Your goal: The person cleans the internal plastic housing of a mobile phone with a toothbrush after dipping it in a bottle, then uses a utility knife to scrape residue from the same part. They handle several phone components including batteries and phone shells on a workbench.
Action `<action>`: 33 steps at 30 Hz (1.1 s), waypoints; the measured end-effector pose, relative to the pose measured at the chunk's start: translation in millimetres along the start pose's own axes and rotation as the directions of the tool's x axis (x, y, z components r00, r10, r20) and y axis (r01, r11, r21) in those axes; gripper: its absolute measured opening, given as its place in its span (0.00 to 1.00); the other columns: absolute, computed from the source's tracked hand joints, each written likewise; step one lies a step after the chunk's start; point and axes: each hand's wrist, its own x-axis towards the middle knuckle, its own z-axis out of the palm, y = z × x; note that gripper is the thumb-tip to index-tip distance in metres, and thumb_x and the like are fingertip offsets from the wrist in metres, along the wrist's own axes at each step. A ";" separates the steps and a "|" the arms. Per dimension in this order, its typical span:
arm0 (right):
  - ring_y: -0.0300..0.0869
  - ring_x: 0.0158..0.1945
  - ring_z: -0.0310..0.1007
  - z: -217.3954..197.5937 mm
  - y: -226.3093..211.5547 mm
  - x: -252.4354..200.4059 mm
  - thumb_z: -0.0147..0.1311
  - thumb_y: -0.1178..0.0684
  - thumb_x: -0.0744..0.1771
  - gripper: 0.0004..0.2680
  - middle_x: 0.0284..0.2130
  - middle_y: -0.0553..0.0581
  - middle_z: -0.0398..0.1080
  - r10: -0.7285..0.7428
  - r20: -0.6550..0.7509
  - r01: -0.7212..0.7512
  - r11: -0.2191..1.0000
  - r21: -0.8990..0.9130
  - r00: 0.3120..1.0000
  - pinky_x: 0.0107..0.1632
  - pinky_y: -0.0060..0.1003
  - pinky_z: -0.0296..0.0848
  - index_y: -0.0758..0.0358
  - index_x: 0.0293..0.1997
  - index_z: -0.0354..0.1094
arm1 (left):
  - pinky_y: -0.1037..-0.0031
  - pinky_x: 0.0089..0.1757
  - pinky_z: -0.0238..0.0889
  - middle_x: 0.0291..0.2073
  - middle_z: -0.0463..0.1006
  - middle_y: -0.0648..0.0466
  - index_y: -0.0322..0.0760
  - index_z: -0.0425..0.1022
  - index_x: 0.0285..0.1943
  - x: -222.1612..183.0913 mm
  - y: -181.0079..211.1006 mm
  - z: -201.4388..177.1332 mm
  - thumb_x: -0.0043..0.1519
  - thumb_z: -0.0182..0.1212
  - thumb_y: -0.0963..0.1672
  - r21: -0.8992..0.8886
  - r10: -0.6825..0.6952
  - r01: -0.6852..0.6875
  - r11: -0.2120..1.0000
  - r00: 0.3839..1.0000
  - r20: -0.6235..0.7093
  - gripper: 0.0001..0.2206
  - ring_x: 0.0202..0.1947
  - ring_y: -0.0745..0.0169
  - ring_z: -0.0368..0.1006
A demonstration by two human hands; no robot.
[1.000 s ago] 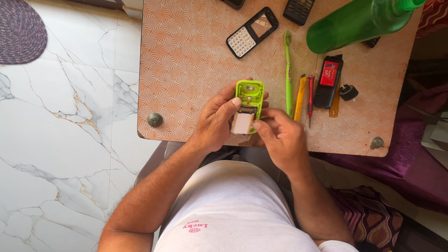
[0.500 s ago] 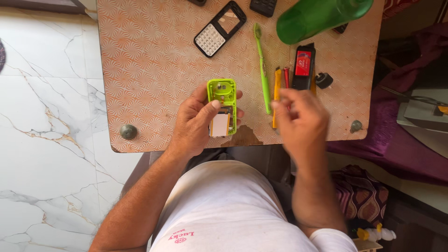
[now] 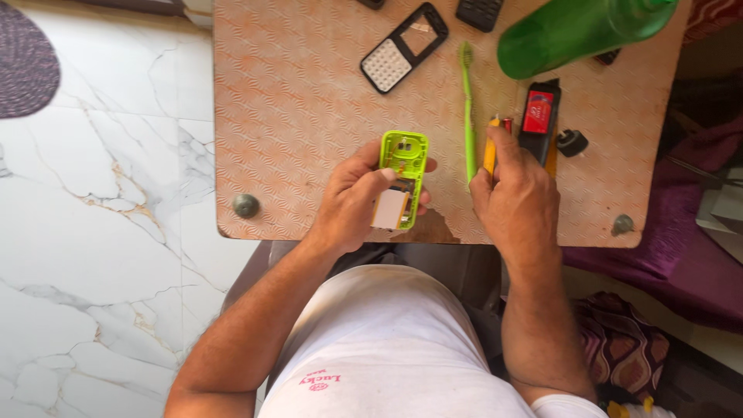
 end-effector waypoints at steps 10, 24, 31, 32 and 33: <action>0.38 0.35 0.78 -25.0 21.0 -4.5 0.56 0.65 0.67 0.10 0.36 0.62 0.77 -0.073 0.021 0.054 0.881 0.470 0.997 0.39 0.34 0.76 0.71 0.53 0.73 | 0.64 0.46 0.79 0.58 0.76 0.39 0.28 0.60 0.72 -0.3 4.8 -0.4 0.70 0.41 0.39 0.105 -0.011 0.010 0.994 1.000 0.015 0.20 0.47 0.53 0.81; 0.35 0.31 0.75 7.0 -27.6 -31.7 0.58 0.58 0.67 0.07 0.32 0.58 0.76 0.044 -0.307 0.212 0.630 0.747 0.951 0.36 0.28 0.76 0.66 0.46 0.66 | 0.66 0.44 0.80 0.55 0.78 0.40 0.29 0.60 0.71 2.1 0.0 -2.2 0.73 0.45 0.41 0.066 -0.032 0.032 0.997 0.999 0.002 0.18 0.44 0.55 0.81; 0.46 0.36 0.78 13.7 -43.8 -36.8 0.57 0.64 0.67 0.07 0.38 0.64 0.75 -0.300 -0.320 0.429 0.752 0.501 0.899 0.39 0.38 0.77 0.66 0.49 0.68 | 0.66 0.55 0.74 0.55 0.81 0.40 0.24 0.68 0.67 5.1 -15.2 -5.2 0.74 0.43 0.38 0.366 0.152 -0.134 0.921 0.988 -0.023 0.15 0.54 0.57 0.78; 0.48 0.37 0.80 16.7 -45.2 -36.6 0.56 0.65 0.68 0.07 0.39 0.63 0.75 -0.320 -0.337 0.456 0.736 0.501 0.886 0.41 0.38 0.80 0.67 0.51 0.67 | 0.66 0.55 0.74 0.54 0.80 0.41 0.25 0.68 0.67 5.9 -16.9 -5.5 0.73 0.43 0.38 0.295 0.138 -0.121 0.948 0.990 -0.036 0.15 0.53 0.57 0.78; 0.48 0.38 0.80 19.2 -46.4 -37.0 0.56 0.64 0.68 0.07 0.39 0.63 0.75 -0.312 -0.340 0.450 0.748 0.487 0.887 0.42 0.38 0.80 0.67 0.51 0.67 | 0.65 0.54 0.74 0.54 0.79 0.42 0.26 0.67 0.66 6.8 -18.4 -5.6 0.73 0.43 0.38 0.222 0.122 -0.109 0.969 0.991 -0.047 0.15 0.51 0.57 0.78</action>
